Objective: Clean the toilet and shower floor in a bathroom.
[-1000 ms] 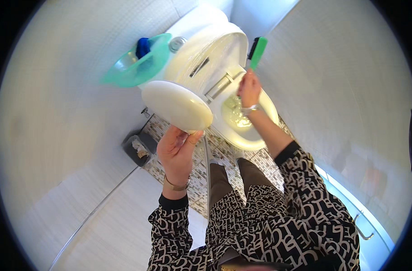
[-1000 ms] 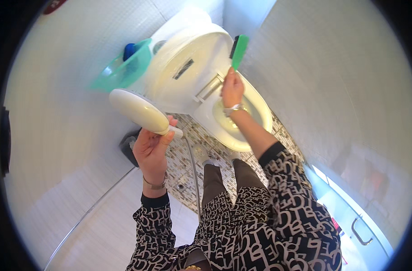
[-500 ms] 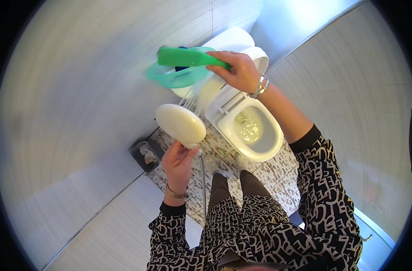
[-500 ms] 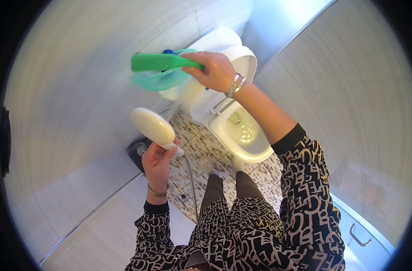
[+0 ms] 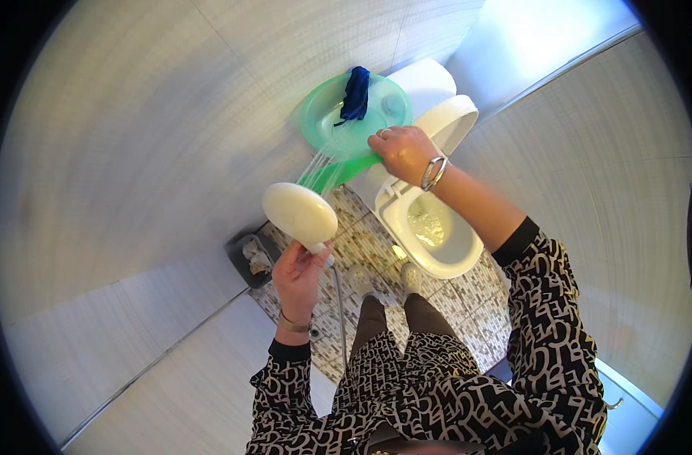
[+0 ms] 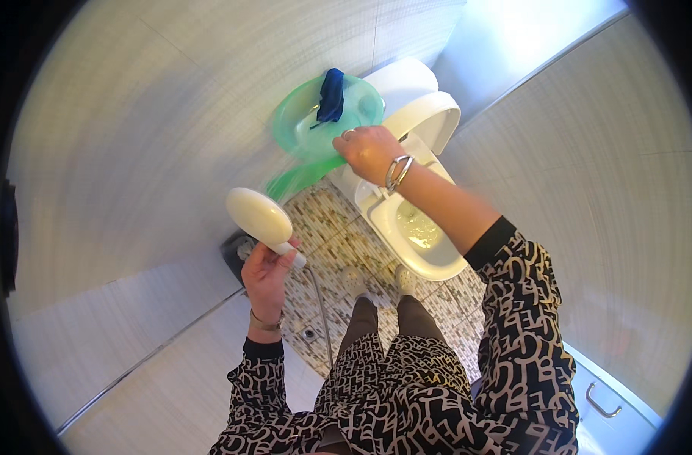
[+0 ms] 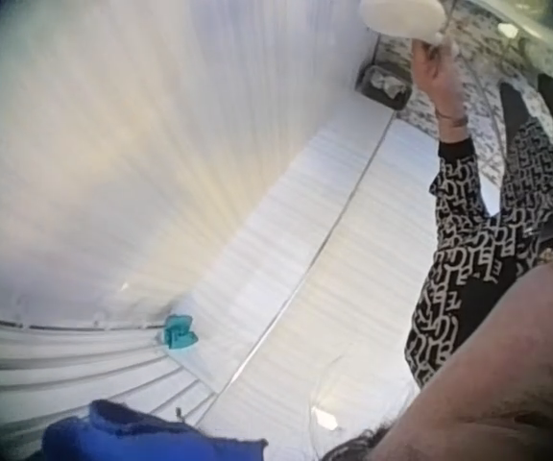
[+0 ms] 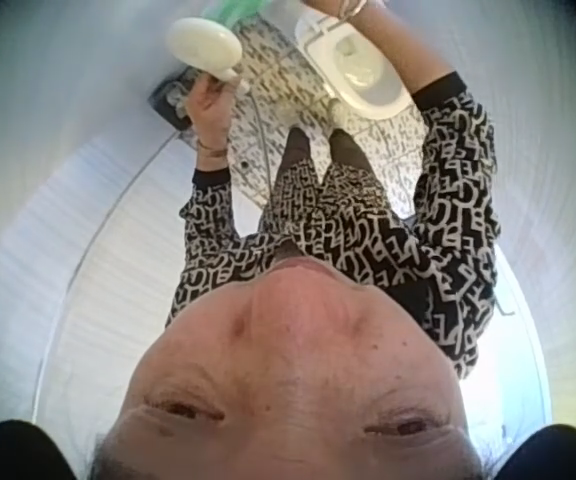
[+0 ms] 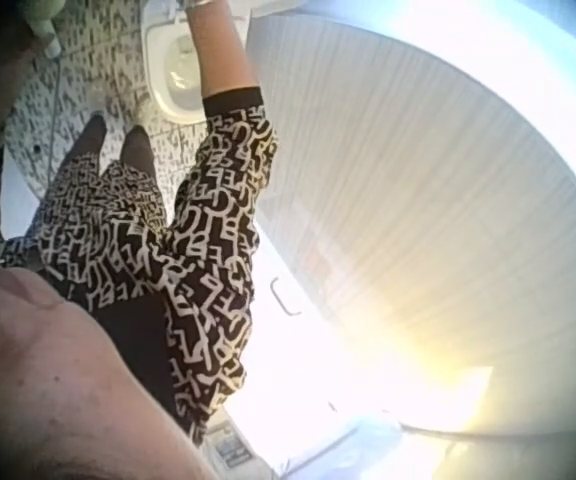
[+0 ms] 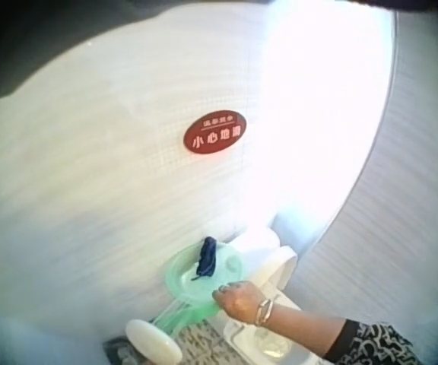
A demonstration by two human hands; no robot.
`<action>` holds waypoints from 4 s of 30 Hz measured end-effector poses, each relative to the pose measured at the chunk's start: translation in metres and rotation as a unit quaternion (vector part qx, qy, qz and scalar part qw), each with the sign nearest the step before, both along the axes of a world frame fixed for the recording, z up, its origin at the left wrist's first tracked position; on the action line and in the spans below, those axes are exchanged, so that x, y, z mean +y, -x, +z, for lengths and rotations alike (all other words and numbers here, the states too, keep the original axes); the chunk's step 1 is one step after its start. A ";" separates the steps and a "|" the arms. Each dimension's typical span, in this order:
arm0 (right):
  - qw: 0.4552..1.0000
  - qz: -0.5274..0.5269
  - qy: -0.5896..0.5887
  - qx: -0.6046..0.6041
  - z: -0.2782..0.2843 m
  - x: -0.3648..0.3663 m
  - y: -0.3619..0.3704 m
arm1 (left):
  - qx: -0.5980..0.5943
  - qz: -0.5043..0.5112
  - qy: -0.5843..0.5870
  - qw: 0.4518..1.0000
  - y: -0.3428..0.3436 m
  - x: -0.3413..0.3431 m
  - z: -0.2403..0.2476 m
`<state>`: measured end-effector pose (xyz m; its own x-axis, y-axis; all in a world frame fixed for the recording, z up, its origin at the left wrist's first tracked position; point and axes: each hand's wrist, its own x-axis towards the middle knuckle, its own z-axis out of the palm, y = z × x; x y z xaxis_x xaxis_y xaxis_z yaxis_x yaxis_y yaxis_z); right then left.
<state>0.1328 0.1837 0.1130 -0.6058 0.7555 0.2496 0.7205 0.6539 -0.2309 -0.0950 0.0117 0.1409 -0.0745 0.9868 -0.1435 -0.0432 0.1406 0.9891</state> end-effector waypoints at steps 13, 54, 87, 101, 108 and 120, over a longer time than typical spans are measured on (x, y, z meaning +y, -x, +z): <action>0.989 -0.077 0.116 -0.053 0.004 -0.016 0.041 | 0.019 -0.021 0.003 1.000 0.008 0.017 -0.010; 0.969 -0.139 0.201 0.021 0.050 0.081 -0.027 | -0.015 -0.150 -0.033 0.988 0.001 0.084 -0.011; 0.905 -0.281 -0.090 0.308 0.069 0.042 -0.061 | -0.117 0.029 0.001 0.993 -0.005 0.087 -0.035; 0.958 -0.135 -0.211 0.138 0.072 0.028 0.009 | -0.065 0.076 -0.016 0.995 0.017 0.067 -0.042; 0.961 -0.016 -0.276 -0.010 0.067 0.024 0.005 | -0.097 0.081 -0.019 0.992 0.025 0.061 -0.047; 0.846 -0.306 0.080 0.429 0.025 0.052 -0.041 | -0.111 0.100 -0.005 0.989 0.032 0.057 -0.046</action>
